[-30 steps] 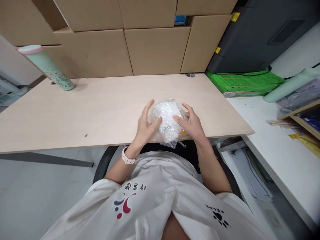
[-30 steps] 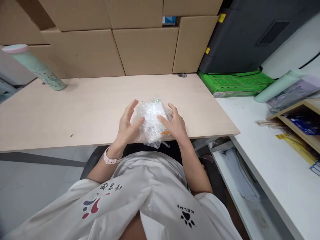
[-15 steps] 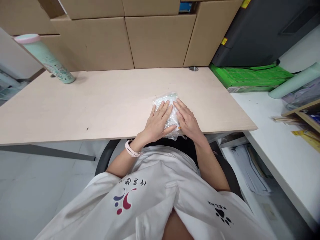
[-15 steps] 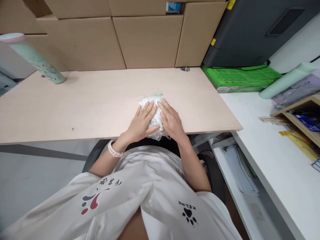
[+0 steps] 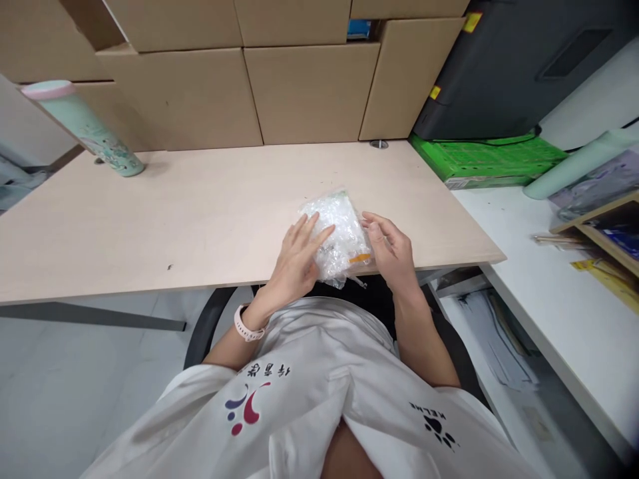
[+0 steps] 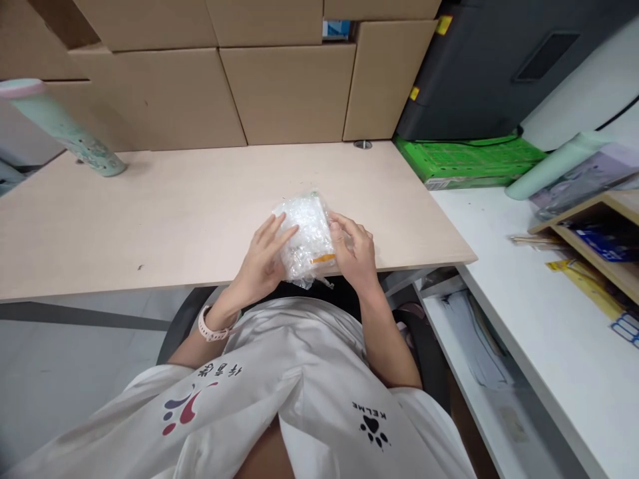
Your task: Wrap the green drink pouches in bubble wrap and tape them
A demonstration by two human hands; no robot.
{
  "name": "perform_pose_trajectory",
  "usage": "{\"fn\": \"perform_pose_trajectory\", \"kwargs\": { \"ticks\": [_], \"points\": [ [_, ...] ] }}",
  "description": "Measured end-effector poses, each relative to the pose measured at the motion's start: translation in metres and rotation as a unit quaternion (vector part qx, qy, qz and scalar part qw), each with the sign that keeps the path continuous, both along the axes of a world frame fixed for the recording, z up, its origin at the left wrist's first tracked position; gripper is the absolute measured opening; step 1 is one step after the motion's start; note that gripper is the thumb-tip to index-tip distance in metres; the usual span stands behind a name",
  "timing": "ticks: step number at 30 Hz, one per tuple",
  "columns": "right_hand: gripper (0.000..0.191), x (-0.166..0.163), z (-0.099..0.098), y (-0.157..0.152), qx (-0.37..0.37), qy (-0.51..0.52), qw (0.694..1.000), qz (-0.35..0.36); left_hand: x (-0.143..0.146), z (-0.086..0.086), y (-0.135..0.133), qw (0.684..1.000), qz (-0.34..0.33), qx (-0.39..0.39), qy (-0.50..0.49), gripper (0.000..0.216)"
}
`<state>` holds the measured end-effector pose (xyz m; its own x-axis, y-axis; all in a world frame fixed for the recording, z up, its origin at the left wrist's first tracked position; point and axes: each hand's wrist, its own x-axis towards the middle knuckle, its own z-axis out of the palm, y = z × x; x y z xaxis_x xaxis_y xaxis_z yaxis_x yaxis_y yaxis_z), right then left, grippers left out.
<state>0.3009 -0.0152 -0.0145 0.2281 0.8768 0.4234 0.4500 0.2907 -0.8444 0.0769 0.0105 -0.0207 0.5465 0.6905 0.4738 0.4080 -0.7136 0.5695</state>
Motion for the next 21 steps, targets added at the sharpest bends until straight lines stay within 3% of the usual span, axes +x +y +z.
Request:
{"fn": "perform_pose_trajectory", "kwargs": {
  "ticks": [3,6,8,10,12,14,15,17,21],
  "points": [
    [0.043,-0.008,0.017,0.000,0.001,0.042,0.997,0.067,0.015,0.002,-0.001,0.999,-0.035,-0.040,0.005,0.090],
    [0.046,-0.020,0.037,0.002,0.040,-0.045,0.995,0.078,0.030,0.001,-0.001,0.990,-0.050,-0.095,-0.088,0.091],
    [0.049,-0.027,0.046,0.004,0.065,-0.140,0.985,0.074,0.036,-0.001,-0.002,0.960,-0.086,-0.184,-0.194,0.083],
    [0.049,-0.030,0.047,0.005,0.075,-0.220,0.968,0.091,0.037,-0.002,-0.002,0.902,-0.087,-0.289,-0.308,0.064],
    [0.054,-0.030,0.039,0.005,0.073,-0.270,0.951,0.132,0.034,-0.002,0.000,0.857,-0.003,-0.323,-0.402,0.046],
    [0.055,-0.027,0.026,0.003,0.063,-0.300,0.934,0.183,0.027,0.001,0.000,0.841,0.120,-0.261,-0.459,0.037],
    [0.054,-0.025,0.018,0.002,0.056,-0.309,0.927,0.204,0.023,0.003,0.000,0.841,0.164,-0.212,-0.470,0.034],
    [0.052,-0.023,0.007,0.000,0.045,-0.318,0.921,0.220,0.019,0.008,-0.003,0.859,0.189,-0.129,-0.458,0.025],
    [0.049,-0.020,0.001,-0.006,0.045,-0.299,0.928,0.218,0.022,0.016,-0.007,0.935,0.114,-0.079,-0.327,0.012]
  ]
}}
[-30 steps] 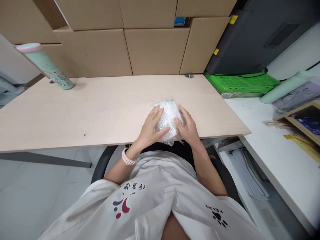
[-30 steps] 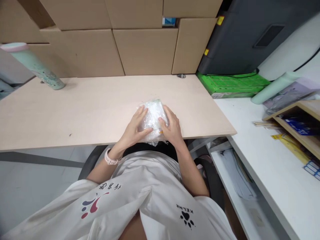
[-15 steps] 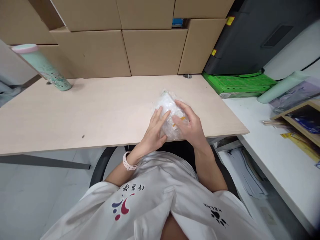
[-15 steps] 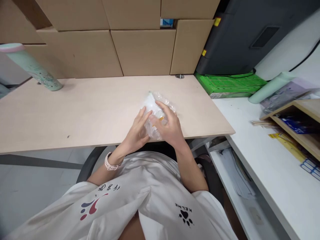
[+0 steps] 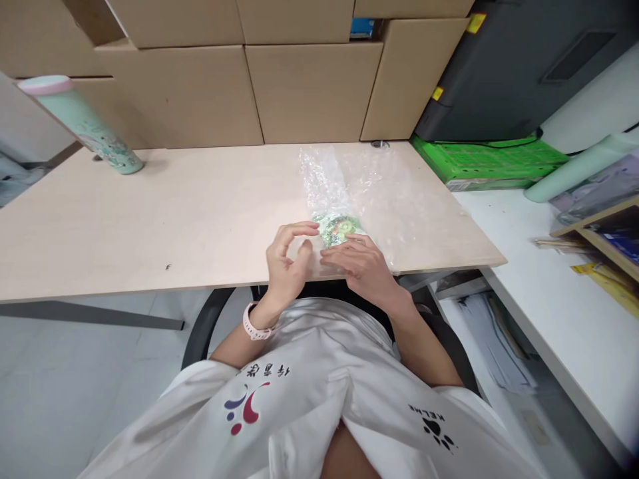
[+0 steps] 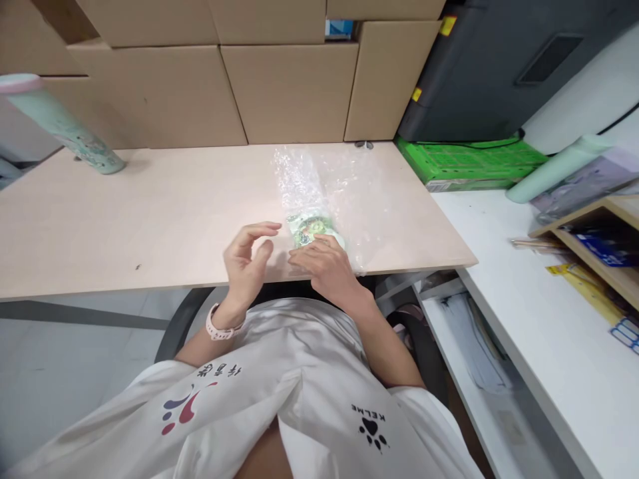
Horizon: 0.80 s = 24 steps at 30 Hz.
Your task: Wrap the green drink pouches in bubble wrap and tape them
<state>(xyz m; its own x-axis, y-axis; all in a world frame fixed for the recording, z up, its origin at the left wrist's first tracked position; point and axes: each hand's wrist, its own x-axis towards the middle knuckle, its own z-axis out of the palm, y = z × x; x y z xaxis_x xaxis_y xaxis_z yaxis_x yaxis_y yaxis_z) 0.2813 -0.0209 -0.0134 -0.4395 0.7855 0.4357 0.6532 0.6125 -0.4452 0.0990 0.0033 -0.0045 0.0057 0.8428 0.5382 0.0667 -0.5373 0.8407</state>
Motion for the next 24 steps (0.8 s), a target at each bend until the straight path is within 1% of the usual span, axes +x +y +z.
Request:
{"fn": "perform_pose_trajectory", "kwargs": {
  "ticks": [2,3,4,5,6,7,8,9,10,12,14,16,17,18,19,21,22,23,24],
  "points": [
    [0.042,0.006,0.005,-0.004,-0.019,0.030,0.999,0.020,0.004,0.000,0.002,0.997,-0.041,0.001,0.072,0.017],
    [0.038,0.011,0.007,-0.006,-0.028,0.054,0.998,0.014,0.006,-0.001,0.003,0.994,-0.051,-0.001,0.094,0.019],
    [0.035,0.017,0.009,-0.007,-0.028,0.078,0.996,-0.014,0.007,-0.003,0.005,0.993,-0.055,-0.006,0.107,0.021],
    [0.034,0.024,0.010,-0.009,-0.017,0.097,0.993,-0.068,0.008,-0.005,0.007,0.992,-0.054,-0.015,0.113,0.021],
    [0.034,0.031,0.009,-0.009,-0.001,0.105,0.985,-0.138,0.008,-0.008,0.008,0.992,-0.051,-0.030,0.113,0.022],
    [0.033,0.038,0.007,-0.009,0.012,0.100,0.973,-0.206,0.008,-0.010,0.009,0.992,-0.051,-0.051,0.107,0.022],
    [0.034,0.043,0.005,-0.008,0.016,0.083,0.963,-0.256,0.008,-0.013,0.009,0.991,-0.059,-0.078,0.096,0.023],
    [0.035,0.047,0.002,-0.006,0.008,0.063,0.958,-0.281,0.008,-0.016,0.008,0.988,-0.072,-0.107,0.080,0.027],
    [0.037,0.049,-0.001,-0.004,-0.010,0.048,0.957,-0.285,0.009,-0.018,0.008,0.985,-0.088,-0.135,0.059,0.033],
    [0.040,0.049,-0.003,0.001,-0.059,0.060,0.962,-0.259,0.010,-0.022,0.007,0.977,-0.118,-0.179,0.018,0.048],
    [0.043,0.044,0.001,0.005,-0.080,0.132,0.959,-0.236,0.013,-0.025,0.007,0.968,-0.143,-0.204,-0.019,0.060],
    [0.046,0.034,0.012,0.007,-0.073,0.216,0.952,-0.206,0.015,-0.026,0.009,0.957,-0.169,-0.227,-0.056,0.065],
    [0.049,0.027,0.020,0.006,-0.066,0.240,0.952,-0.180,0.014,-0.025,0.011,0.954,-0.171,-0.235,-0.077,0.065],
    [0.053,0.020,0.027,0.005,-0.060,0.243,0.957,-0.145,0.011,-0.024,0.013,0.954,-0.157,-0.235,-0.096,0.064],
    [0.055,0.013,0.034,0.003,-0.062,0.225,0.967,-0.098,0.007,-0.022,0.016,0.961,-0.122,-0.222,-0.113,0.062],
    [0.053,-0.002,0.045,-0.001,-0.077,0.155,0.984,0.031,-0.009,-0.015,0.018,0.980,-0.001,-0.145,-0.135,0.053],
    [0.049,-0.008,0.048,-0.002,-0.086,0.128,0.984,0.093,-0.019,-0.010,0.018,0.984,0.070,-0.084,-0.137,0.049],
    [0.045,-0.012,0.048,-0.002,-0.093,0.115,0.979,0.137,-0.029,-0.004,0.015,0.982,0.129,-0.022,-0.137,0.046],
    [0.041,-0.015,0.046,-0.002,-0.097,0.117,0.976,0.156,-0.039,0.003,0.011,0.974,0.178,0.031,-0.139,0.043]
  ]
}}
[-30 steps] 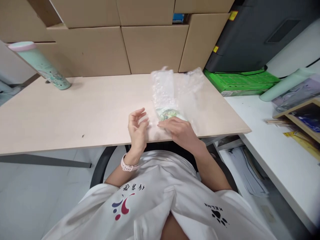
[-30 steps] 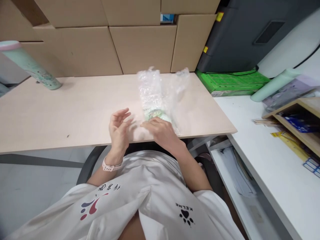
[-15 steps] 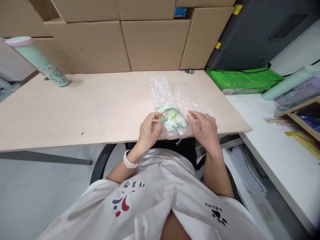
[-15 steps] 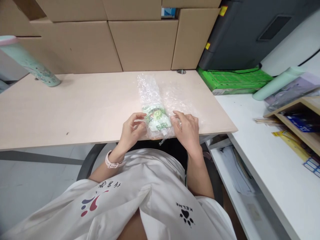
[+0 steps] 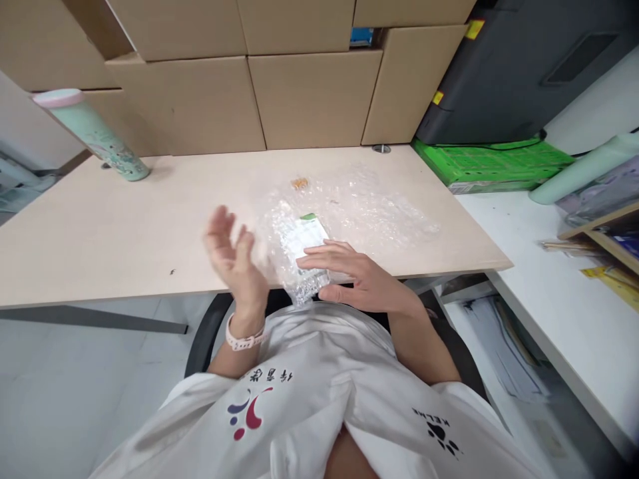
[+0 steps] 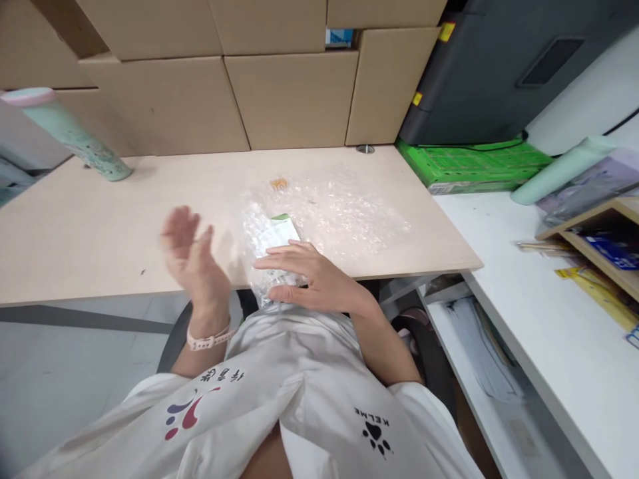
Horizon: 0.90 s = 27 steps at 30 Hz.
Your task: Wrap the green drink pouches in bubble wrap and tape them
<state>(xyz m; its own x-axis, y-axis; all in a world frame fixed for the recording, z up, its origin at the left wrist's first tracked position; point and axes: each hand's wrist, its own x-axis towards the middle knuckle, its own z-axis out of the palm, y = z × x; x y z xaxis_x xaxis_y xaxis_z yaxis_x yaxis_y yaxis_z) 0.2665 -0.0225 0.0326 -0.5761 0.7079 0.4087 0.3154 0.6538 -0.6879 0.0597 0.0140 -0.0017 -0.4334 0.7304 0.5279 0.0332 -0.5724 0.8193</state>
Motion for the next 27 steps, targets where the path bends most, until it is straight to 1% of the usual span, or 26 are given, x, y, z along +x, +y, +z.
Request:
{"fn": "perform_pose_trajectory", "kwargs": {
  "ticks": [1,2,3,4,5,6,7,9,11,12,14,16,18,21,23,25,26,27],
  "points": [
    [0.037,0.000,-0.004,0.002,-0.001,0.011,1.000,-0.011,-0.008,0.007,-0.006,0.998,0.043,0.035,0.009,0.039],
    [0.036,0.001,-0.010,0.005,0.003,0.025,0.999,-0.048,-0.014,0.013,-0.014,0.996,0.065,0.054,0.027,0.034],
    [0.035,0.005,-0.018,0.009,0.012,0.035,0.994,-0.101,-0.017,0.019,-0.021,0.995,0.063,0.063,0.047,0.030],
    [0.036,0.010,-0.026,0.014,0.025,0.038,0.986,-0.158,-0.016,0.024,-0.029,0.995,0.030,0.052,0.081,0.027],
    [0.037,0.015,-0.035,0.019,0.038,0.034,0.977,-0.208,-0.012,0.027,-0.035,0.990,-0.023,0.033,0.137,0.027],
    [0.038,0.021,-0.044,0.024,0.042,0.018,0.971,-0.233,-0.006,0.028,-0.039,0.974,-0.086,0.023,0.207,0.027],
    [0.038,0.027,-0.052,0.029,0.042,-0.006,0.968,-0.246,0.002,0.027,-0.042,0.946,-0.149,0.019,0.288,0.030],
    [0.037,0.036,-0.062,0.035,0.043,-0.076,0.961,-0.261,0.022,0.021,-0.040,0.861,-0.250,0.062,0.439,0.035],
    [0.035,0.040,-0.065,0.036,0.049,-0.146,0.949,-0.275,0.040,0.013,-0.033,0.790,-0.308,0.080,0.524,0.039],
    [0.033,0.040,-0.065,0.035,0.055,-0.173,0.941,-0.286,0.046,0.010,-0.029,0.768,-0.313,0.083,0.553,0.039],
    [0.030,0.039,-0.063,0.032,0.066,-0.212,0.924,-0.311,0.051,0.006,-0.022,0.743,-0.283,0.076,0.602,0.029],
    [0.027,0.041,-0.062,0.029,0.076,-0.232,0.909,-0.337,0.046,0.008,-0.018,0.730,-0.222,0.061,0.643,0.016],
    [0.026,0.049,-0.064,0.025,0.083,-0.238,0.896,-0.365,0.033,0.013,-0.016,0.726,-0.161,0.045,0.667,0.015],
    [0.027,0.074,-0.068,0.018,0.084,-0.243,0.873,-0.416,0.008,0.017,-0.012,0.742,-0.072,0.012,0.667,0.021],
    [0.027,0.093,-0.069,0.014,0.076,-0.255,0.851,-0.452,-0.009,0.015,-0.008,0.752,-0.021,-0.019,0.659,0.022],
    [0.027,0.106,-0.066,0.011,0.069,-0.270,0.820,-0.500,-0.021,0.009,-0.005,0.760,0.006,-0.040,0.649,0.024],
    [0.027,0.108,-0.064,0.010,0.069,-0.271,0.806,-0.522,-0.024,0.006,-0.004,0.766,0.006,-0.042,0.642,0.024],
    [0.027,0.107,-0.061,0.010,0.072,-0.266,0.799,-0.535,-0.025,0.003,-0.005,0.773,-0.008,-0.036,0.634,0.024]
  ]
}}
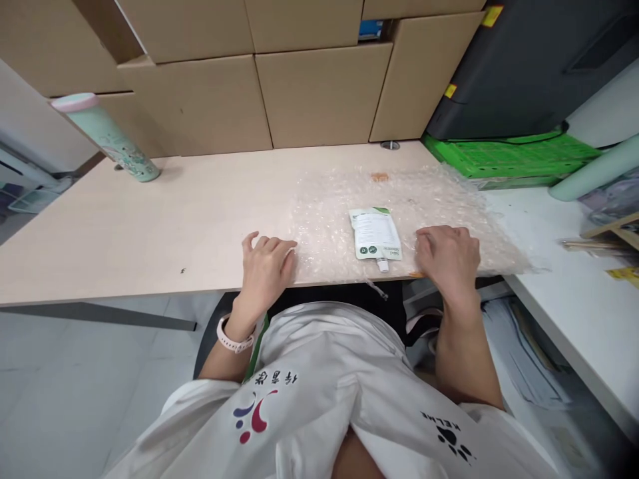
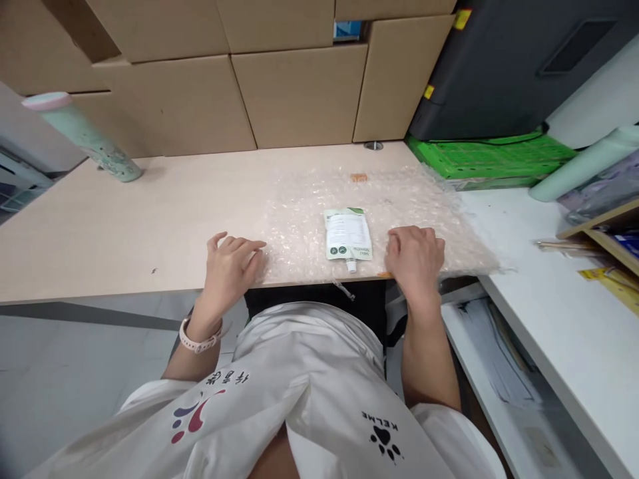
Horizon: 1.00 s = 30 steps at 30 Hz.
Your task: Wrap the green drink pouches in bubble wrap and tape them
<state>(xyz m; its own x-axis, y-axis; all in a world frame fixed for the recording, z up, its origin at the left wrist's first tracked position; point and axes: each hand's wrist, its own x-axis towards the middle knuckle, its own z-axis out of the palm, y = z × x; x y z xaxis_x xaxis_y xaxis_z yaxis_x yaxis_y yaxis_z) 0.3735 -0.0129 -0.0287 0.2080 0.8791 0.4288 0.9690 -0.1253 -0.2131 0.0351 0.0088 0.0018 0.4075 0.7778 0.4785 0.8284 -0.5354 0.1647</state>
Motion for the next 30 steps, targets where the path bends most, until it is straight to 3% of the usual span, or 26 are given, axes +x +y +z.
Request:
{"fn": "perform_pose_trajectory", "kwargs": {
  "ticks": [5,7,13,18,23,26,28,30],
  "points": [
    [0.036,-0.036,0.004,0.002,-0.004,0.058,0.993,0.102,0.016,-0.007,-0.015,0.979,-0.196,-0.059,0.018,0.024],
    [0.044,-0.050,0.002,0.004,0.002,0.100,0.987,0.126,0.024,-0.010,-0.022,0.972,-0.219,-0.079,0.046,0.029],
    [0.057,-0.063,0.005,0.017,0.057,0.319,0.933,0.157,0.033,-0.023,-0.029,0.979,-0.193,-0.056,0.035,0.028],
    [0.036,-0.069,0.005,0.030,0.026,0.531,0.823,0.198,0.038,-0.036,-0.033,0.988,-0.157,0.000,-0.014,0.022],
    [0.033,-0.092,0.016,0.030,0.122,0.639,0.738,0.181,0.041,-0.036,-0.042,0.972,-0.188,0.005,-0.141,0.017],
    [0.029,-0.112,0.020,0.029,0.108,0.653,0.719,0.215,0.038,-0.030,-0.044,0.945,-0.156,-0.010,-0.288,0.008],
    [0.028,-0.125,0.016,0.029,0.046,0.650,0.721,0.235,0.030,-0.027,-0.040,0.923,-0.088,0.016,-0.374,0.008],
    [0.028,-0.135,0.007,0.028,-0.023,0.627,0.737,0.252,0.017,-0.025,-0.031,0.917,-0.022,0.037,-0.396,0.010]
  ]
}}
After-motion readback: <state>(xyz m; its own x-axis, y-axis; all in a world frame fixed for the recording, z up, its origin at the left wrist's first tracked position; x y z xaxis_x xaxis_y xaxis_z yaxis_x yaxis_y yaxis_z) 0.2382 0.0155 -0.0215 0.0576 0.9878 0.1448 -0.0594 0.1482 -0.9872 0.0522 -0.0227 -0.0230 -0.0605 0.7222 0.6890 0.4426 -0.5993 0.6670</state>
